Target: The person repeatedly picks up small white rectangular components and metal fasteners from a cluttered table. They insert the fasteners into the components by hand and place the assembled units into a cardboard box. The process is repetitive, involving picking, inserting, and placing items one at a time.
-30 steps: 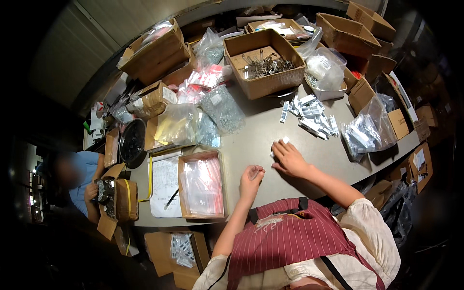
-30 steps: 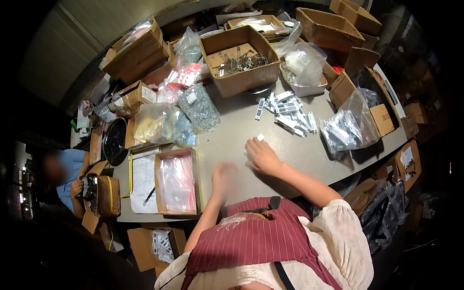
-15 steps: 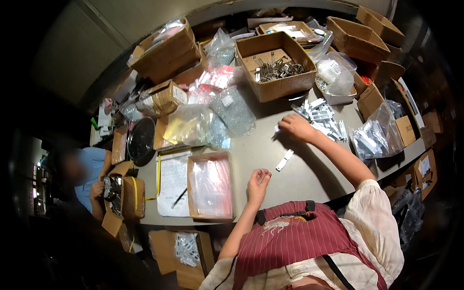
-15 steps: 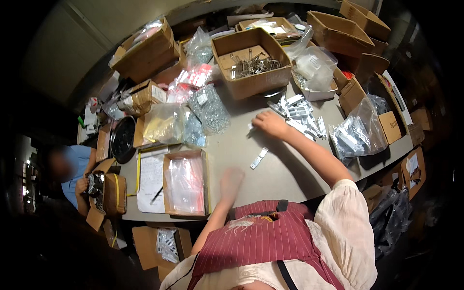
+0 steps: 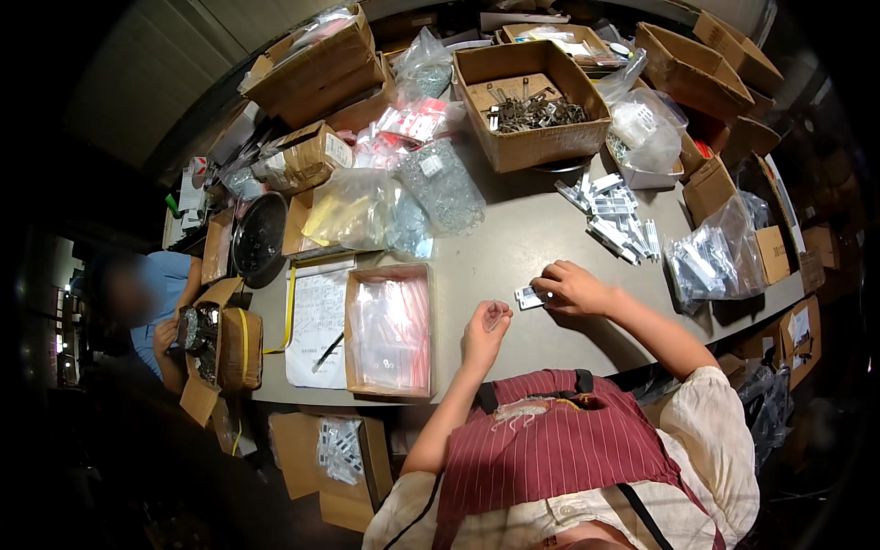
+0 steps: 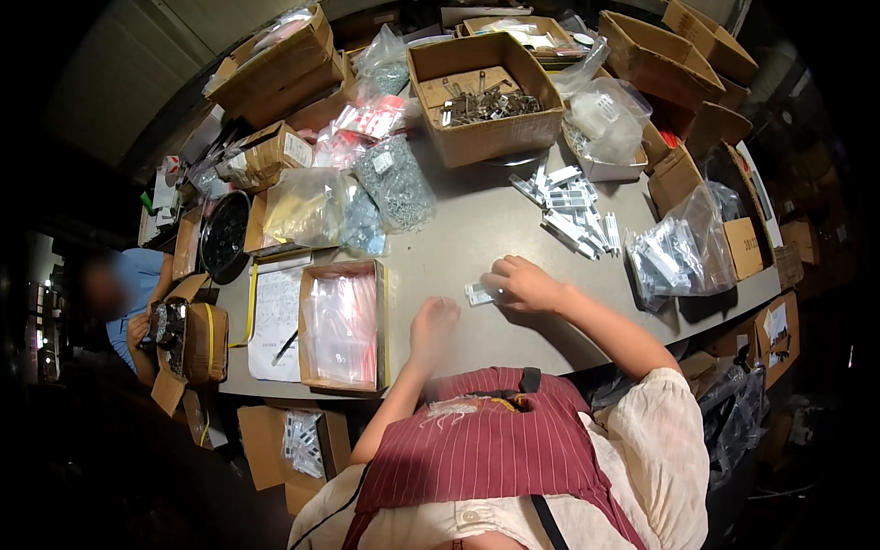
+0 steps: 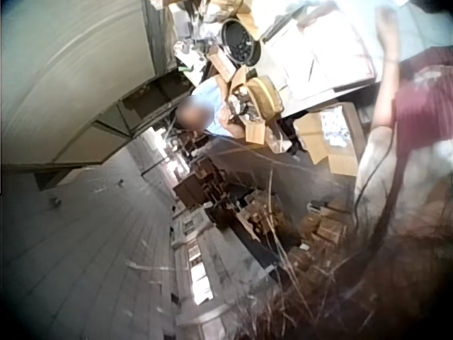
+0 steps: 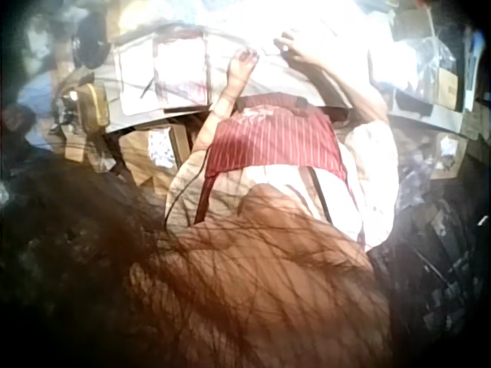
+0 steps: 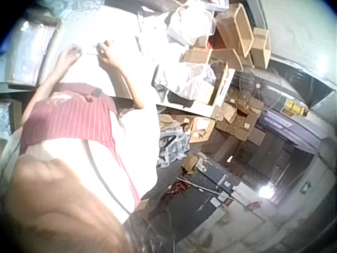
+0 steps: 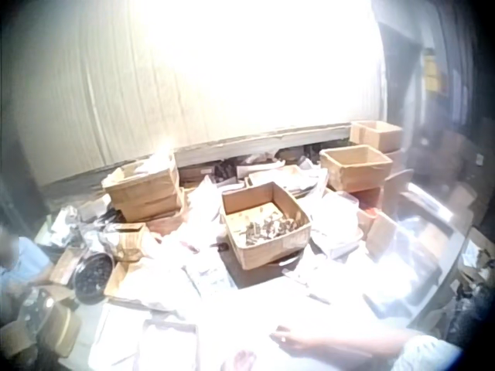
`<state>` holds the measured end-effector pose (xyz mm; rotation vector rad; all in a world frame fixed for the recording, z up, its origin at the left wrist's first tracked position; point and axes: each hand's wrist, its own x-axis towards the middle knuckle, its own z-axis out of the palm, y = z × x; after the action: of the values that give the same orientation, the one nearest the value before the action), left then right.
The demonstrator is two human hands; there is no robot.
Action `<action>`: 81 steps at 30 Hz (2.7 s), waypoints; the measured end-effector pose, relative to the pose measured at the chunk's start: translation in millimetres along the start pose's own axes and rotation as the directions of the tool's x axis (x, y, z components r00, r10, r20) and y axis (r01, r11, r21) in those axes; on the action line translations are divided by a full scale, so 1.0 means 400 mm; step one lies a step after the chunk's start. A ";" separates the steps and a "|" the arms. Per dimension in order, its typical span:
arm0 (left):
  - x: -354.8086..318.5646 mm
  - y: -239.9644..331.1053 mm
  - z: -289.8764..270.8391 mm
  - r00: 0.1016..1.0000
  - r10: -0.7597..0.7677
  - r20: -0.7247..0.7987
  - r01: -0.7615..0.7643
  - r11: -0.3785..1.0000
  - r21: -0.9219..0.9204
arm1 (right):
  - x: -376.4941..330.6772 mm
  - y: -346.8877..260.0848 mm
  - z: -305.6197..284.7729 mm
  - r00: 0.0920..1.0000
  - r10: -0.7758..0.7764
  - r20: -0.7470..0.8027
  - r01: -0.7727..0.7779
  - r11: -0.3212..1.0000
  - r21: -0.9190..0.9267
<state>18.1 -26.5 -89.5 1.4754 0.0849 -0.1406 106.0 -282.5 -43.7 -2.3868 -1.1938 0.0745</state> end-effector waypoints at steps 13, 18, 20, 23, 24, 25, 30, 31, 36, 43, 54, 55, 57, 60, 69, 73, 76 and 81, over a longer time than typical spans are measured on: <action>-0.012 0.095 0.048 0.928 0.273 0.254 -0.373 0.683 0.628 | 0.001 -0.213 -0.114 0.970 0.223 0.098 -0.242 0.929 0.281; -0.004 0.073 0.049 0.863 0.296 0.409 -0.492 0.677 0.548 | 0.040 -0.256 -0.134 0.974 0.224 0.041 -0.226 0.936 0.271; -0.024 0.121 0.059 0.914 0.202 0.351 -0.356 0.813 0.461 | 0.046 -0.260 -0.145 0.976 0.218 0.022 -0.216 0.936 0.278; -0.031 0.148 0.058 0.916 0.202 0.348 -0.319 0.891 0.323 | 0.052 -0.273 -0.171 0.981 0.194 0.000 -0.187 0.946 0.266; -0.029 0.152 0.056 0.906 0.229 0.356 -0.337 0.899 0.279 | 0.057 -0.284 -0.184 0.982 0.191 -0.001 -0.185 0.949 0.255; -0.030 0.155 0.055 0.933 0.149 0.326 -0.238 0.938 0.252 | 0.060 -0.290 -0.192 0.982 0.188 -0.002 -0.182 0.952 0.245; -0.030 0.189 0.046 0.940 -0.083 0.332 0.145 0.975 -0.167 | 0.078 -0.281 -0.251 0.977 -0.009 -0.213 0.082 0.937 0.341; -0.030 0.192 0.037 0.931 -0.098 0.352 0.185 0.958 -0.220 | 0.079 -0.278 -0.255 0.963 -0.151 -0.224 0.211 0.937 0.277; -0.012 0.215 0.006 0.856 -0.127 0.501 0.162 0.987 -0.025 | 0.072 -0.277 -0.190 0.975 -0.107 -0.196 0.171 0.922 0.348; -0.035 0.266 0.032 0.989 -0.061 0.137 0.073 0.994 -0.081 | 0.048 -0.269 -0.175 0.905 0.291 -0.312 -0.099 0.855 0.510; -0.051 0.317 0.051 0.988 0.153 -0.023 -0.154 0.985 -0.072 | 0.047 -0.298 -0.162 0.883 0.234 -0.406 -0.029 0.892 0.450; -0.052 0.322 0.055 0.991 0.126 -0.042 -0.130 0.982 -0.136 | 0.046 -0.298 -0.163 0.880 0.235 -0.412 -0.026 0.891 0.452; -0.053 0.314 0.056 0.981 0.179 -0.073 -0.188 0.973 -0.135 | 0.046 -0.301 -0.162 0.879 0.233 -0.415 -0.016 0.887 0.462; -0.054 0.315 0.042 0.946 0.315 -0.071 -0.307 0.947 0.096 | 0.054 -0.316 -0.158 0.891 0.254 -0.376 -0.048 0.876 0.480; -0.081 0.365 0.044 0.846 0.531 -0.040 -0.465 0.773 0.432 | 0.089 -0.345 -0.135 0.895 0.067 -0.441 0.078 0.949 0.304; -0.087 0.375 0.028 0.888 0.447 -0.108 -0.388 0.855 0.345 | 0.111 -0.367 -0.159 0.858 -0.062 -0.510 0.115 0.991 0.073; -0.080 0.387 -0.006 0.927 0.339 -0.161 -0.318 0.937 0.144 | 0.127 -0.363 -0.169 0.870 -0.159 -0.466 0.145 0.987 -0.066; -0.116 0.427 -0.031 0.883 0.440 -0.165 -0.368 0.866 0.338 | 0.169 -0.388 -0.183 0.854 -0.197 -0.482 0.189 0.980 -0.064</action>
<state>-2.3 3.2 84.4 1.7758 -0.0608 0.3871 51.0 -179.0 98.4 -2.0963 -1.1691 -0.5719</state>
